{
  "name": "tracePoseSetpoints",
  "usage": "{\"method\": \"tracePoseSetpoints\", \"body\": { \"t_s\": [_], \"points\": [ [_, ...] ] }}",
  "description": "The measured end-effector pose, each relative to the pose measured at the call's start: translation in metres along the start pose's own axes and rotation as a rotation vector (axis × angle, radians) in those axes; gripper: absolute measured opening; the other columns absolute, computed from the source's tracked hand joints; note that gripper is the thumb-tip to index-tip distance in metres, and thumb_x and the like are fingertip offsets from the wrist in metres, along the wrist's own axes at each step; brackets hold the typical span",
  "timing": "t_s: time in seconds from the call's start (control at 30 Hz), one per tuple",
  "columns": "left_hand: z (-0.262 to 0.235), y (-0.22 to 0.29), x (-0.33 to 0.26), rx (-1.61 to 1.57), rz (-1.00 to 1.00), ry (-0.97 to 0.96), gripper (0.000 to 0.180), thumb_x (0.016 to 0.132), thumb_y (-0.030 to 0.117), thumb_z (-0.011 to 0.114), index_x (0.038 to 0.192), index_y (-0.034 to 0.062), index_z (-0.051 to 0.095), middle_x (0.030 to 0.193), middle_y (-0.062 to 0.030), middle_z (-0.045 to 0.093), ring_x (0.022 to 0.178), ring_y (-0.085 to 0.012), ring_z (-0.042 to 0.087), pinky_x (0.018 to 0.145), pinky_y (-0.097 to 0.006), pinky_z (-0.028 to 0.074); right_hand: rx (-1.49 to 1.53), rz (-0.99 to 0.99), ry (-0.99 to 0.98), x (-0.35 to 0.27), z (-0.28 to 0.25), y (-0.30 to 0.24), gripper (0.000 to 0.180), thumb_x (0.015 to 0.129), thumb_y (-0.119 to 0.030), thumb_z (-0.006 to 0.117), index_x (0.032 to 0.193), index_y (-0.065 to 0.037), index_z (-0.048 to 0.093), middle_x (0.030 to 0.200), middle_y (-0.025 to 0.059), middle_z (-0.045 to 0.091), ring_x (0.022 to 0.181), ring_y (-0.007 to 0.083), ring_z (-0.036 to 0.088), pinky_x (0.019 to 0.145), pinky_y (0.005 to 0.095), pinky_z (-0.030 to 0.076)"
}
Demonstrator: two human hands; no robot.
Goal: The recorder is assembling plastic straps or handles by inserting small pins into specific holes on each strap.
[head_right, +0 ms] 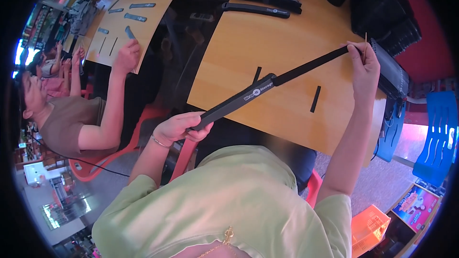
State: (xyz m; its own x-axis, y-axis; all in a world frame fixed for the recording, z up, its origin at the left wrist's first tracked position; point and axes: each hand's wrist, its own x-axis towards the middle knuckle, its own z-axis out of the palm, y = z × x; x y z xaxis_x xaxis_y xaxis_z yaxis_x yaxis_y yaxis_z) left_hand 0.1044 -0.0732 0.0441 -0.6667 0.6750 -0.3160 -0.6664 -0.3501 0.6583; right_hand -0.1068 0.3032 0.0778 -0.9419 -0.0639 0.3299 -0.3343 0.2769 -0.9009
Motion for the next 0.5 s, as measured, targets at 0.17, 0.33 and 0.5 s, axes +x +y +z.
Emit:
{"method": "tracePoseSetpoints", "body": {
  "t_s": [0.17,0.33,0.5],
  "points": [
    [0.003,-0.002,-0.020,0.011,-0.016,0.073,0.028,0.096,0.029,0.039,0.097,0.0030,0.050,0.061,0.0047,0.036,0.049,-0.0038,0.027,0.045,-0.019,0.022,0.019,0.021,0.071,0.003,-0.014,-0.004,0.009,0.091,-0.010,0.057,0.093,-0.003,0.061,0.079,-0.0043,0.060,0.063,-0.0009,0.036,0.056,0.0147,0.027],
    [-0.006,-0.008,-0.037,-0.022,0.101,0.164,0.033,0.095,0.035,0.041,0.094,0.0031,0.050,0.056,0.0030,0.036,0.047,-0.0052,0.029,0.043,-0.020,0.023,-0.136,-0.120,0.219,0.009,-0.036,-0.010,0.011,0.091,-0.012,0.059,0.097,-0.005,0.064,0.067,-0.0111,0.042,0.057,-0.0016,0.028,0.050,0.0154,0.020],
    [-0.007,-0.024,0.002,-0.177,0.263,0.119,0.035,0.096,0.037,0.039,0.095,0.0037,0.050,0.057,0.0011,0.038,0.046,-0.0082,0.032,0.044,-0.021,0.027,-0.580,-0.326,0.141,-0.008,-0.007,0.012,0.014,0.083,-0.012,0.066,0.097,-0.011,0.065,0.067,0.0008,0.057,0.057,0.0072,0.047,0.053,0.0228,0.038]
  ]
}}
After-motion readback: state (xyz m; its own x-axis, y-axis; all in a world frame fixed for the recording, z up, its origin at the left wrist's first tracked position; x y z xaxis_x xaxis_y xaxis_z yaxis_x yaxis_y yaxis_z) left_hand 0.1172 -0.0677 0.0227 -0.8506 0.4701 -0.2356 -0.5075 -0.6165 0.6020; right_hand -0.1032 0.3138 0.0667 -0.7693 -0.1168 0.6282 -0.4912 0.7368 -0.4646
